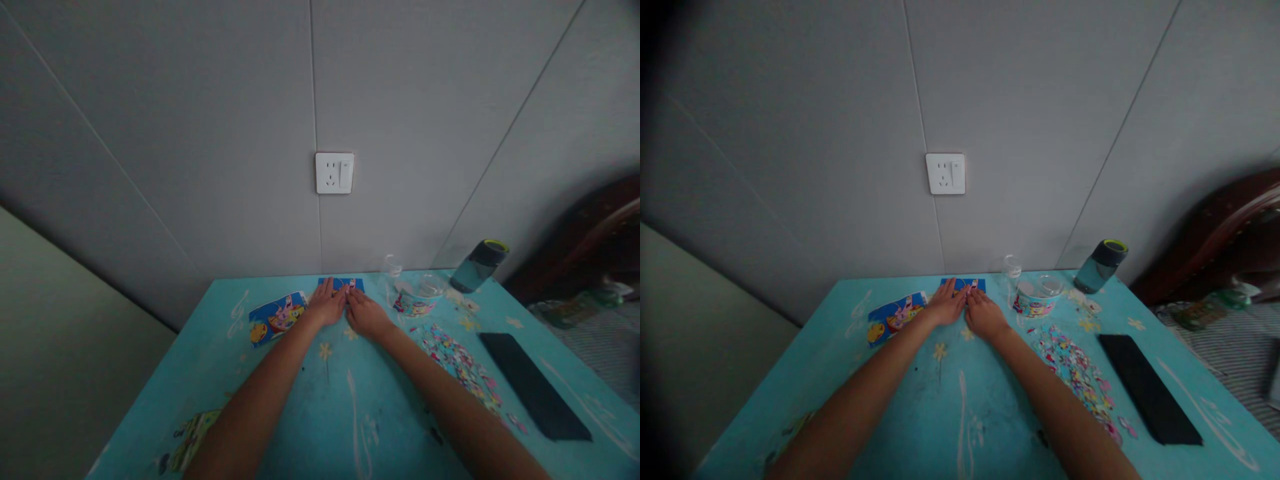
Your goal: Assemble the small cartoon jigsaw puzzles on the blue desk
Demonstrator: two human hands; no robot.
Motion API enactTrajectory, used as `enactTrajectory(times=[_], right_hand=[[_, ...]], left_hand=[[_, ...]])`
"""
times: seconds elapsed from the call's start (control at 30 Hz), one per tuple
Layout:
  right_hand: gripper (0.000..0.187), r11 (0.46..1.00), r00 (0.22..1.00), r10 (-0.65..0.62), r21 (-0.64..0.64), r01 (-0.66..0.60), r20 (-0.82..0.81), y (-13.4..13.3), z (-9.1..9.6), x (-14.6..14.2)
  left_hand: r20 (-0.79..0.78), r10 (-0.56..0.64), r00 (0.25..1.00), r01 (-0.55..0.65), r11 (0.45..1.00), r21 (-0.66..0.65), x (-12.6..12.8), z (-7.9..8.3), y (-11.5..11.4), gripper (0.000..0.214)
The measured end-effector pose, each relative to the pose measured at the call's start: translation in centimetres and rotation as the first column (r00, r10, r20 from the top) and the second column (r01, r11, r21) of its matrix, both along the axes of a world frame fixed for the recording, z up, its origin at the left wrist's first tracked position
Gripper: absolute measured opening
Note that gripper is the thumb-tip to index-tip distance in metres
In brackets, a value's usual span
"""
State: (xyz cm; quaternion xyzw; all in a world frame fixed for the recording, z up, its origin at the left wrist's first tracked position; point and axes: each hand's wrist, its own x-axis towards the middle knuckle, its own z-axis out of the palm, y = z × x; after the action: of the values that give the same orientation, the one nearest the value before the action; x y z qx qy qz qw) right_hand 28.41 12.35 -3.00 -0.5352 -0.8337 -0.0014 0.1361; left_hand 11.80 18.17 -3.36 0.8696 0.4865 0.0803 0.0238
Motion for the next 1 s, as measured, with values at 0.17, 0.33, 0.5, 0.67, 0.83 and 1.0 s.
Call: enactTrajectory(times=[0.17,0.33,0.5,0.67,0.83,1.0], right_hand=[[0.053,0.999,1.0,-0.01,-0.031,0.01,-0.015,1.0,0.2,0.3],[0.05,0.998,0.999,-0.009,-0.059,0.007,-0.034,1.4,0.8,0.6],[0.048,0.996,0.999,0.036,-0.077,-0.038,-0.036,1.2,1.6,1.2],[0.047,0.995,0.999,0.045,-0.094,-0.044,0.016,1.2,2.1,1.0],[0.041,0.994,0.993,0.028,-0.105,-0.016,0.117,1.4,3.2,0.5],[0.031,0.993,0.975,0.017,-0.119,0.01,0.222,2.5,5.1,-0.6]], left_hand=[[0.008,-0.021,1.0,0.02,0.999,0.049,0.1,-0.8,0.4,0.041],[0.041,-0.056,0.998,0.05,0.989,0.139,-0.1,-1.3,-0.6,0.043],[0.07,-0.076,0.995,0.063,0.982,0.179,-0.2,-1.7,-1.5,0.044],[0.096,-0.082,0.992,0.064,0.982,0.177,-0.3,-1.5,-1.3,0.041],[0.13,-0.079,0.988,0.052,0.979,0.196,-0.5,0.3,-1.1,0.042],[0.16,-0.045,0.986,0.002,0.966,0.259,-3.8,2.3,-5.2,0.053]])
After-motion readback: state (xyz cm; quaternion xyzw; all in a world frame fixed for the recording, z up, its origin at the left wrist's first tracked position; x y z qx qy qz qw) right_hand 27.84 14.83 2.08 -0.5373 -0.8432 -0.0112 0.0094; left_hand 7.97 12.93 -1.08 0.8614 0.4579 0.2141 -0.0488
